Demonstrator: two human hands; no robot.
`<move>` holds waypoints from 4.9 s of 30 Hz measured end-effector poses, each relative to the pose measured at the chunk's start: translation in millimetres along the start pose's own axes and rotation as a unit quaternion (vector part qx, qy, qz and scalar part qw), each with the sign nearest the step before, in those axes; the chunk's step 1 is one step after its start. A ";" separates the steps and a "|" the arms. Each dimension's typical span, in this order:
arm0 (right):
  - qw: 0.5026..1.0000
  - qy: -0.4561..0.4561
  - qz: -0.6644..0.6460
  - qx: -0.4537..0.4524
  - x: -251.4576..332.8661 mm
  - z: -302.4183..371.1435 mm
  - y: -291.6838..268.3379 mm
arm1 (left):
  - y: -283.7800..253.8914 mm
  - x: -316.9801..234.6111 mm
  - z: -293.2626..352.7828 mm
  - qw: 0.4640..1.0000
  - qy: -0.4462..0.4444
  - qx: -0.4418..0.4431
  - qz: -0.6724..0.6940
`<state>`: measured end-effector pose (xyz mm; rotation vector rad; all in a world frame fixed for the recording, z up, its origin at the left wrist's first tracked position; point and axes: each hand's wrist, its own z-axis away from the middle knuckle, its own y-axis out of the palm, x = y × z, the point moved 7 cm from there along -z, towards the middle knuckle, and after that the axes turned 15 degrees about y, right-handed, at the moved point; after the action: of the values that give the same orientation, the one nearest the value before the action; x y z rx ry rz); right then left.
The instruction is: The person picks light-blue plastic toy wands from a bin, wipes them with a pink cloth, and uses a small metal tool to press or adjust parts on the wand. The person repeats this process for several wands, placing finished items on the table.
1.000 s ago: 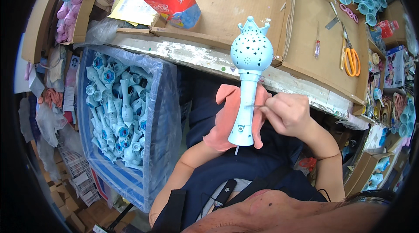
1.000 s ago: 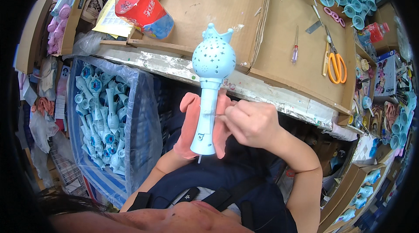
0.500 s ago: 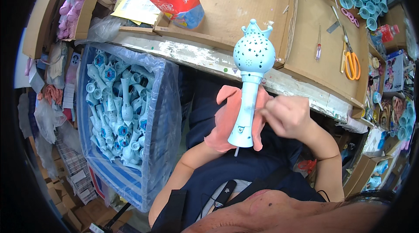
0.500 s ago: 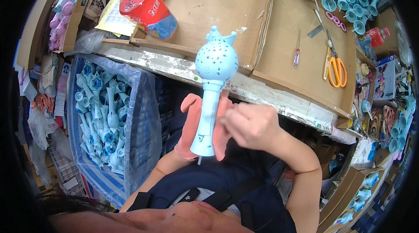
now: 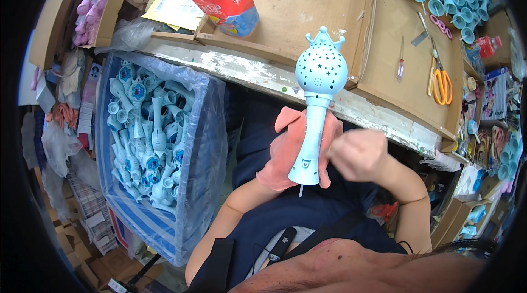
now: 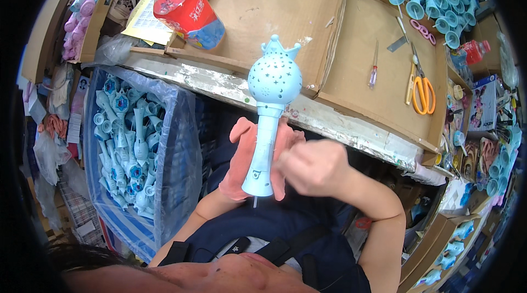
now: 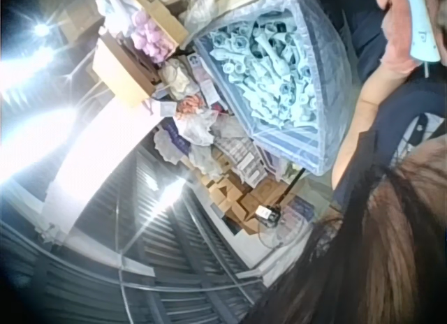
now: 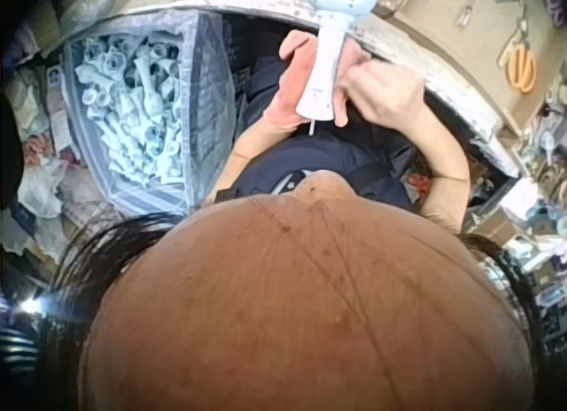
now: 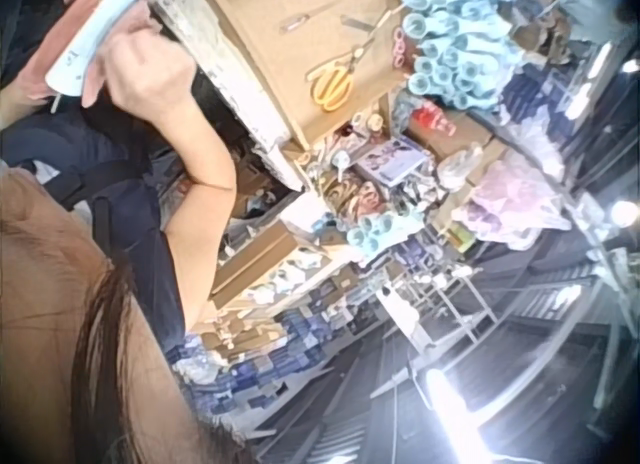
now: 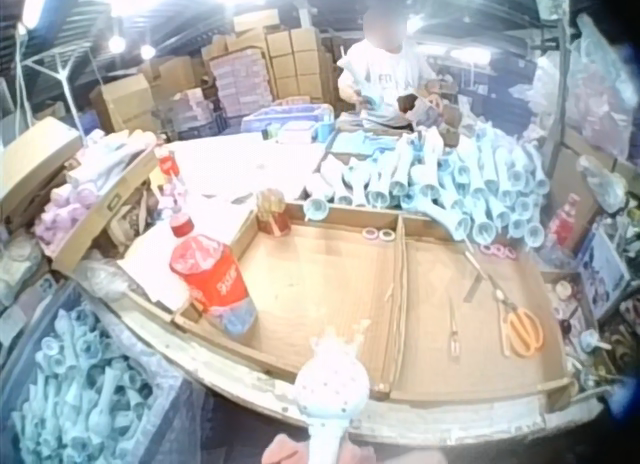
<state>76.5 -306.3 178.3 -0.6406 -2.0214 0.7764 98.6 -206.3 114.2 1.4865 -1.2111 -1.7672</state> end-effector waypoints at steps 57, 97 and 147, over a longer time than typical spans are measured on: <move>0.996 0.075 0.016 -0.044 -16.7 5.0 -1.4 | -9.6 10.9 5.1 0.989 -0.110 0.103 0.003; 0.993 0.096 -0.061 -0.016 -6.9 13.9 -5.9 | -7.4 7.5 -3.0 0.987 -0.064 0.134 0.054; 0.999 0.037 -0.021 -0.025 -10.6 6.2 -0.2 | -4.4 4.2 3.1 0.991 -0.092 0.101 -0.003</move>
<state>76.5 -315.4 170.1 -0.6444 -1.9857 0.6684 95.2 -206.9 108.3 1.4628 -1.5197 -1.8638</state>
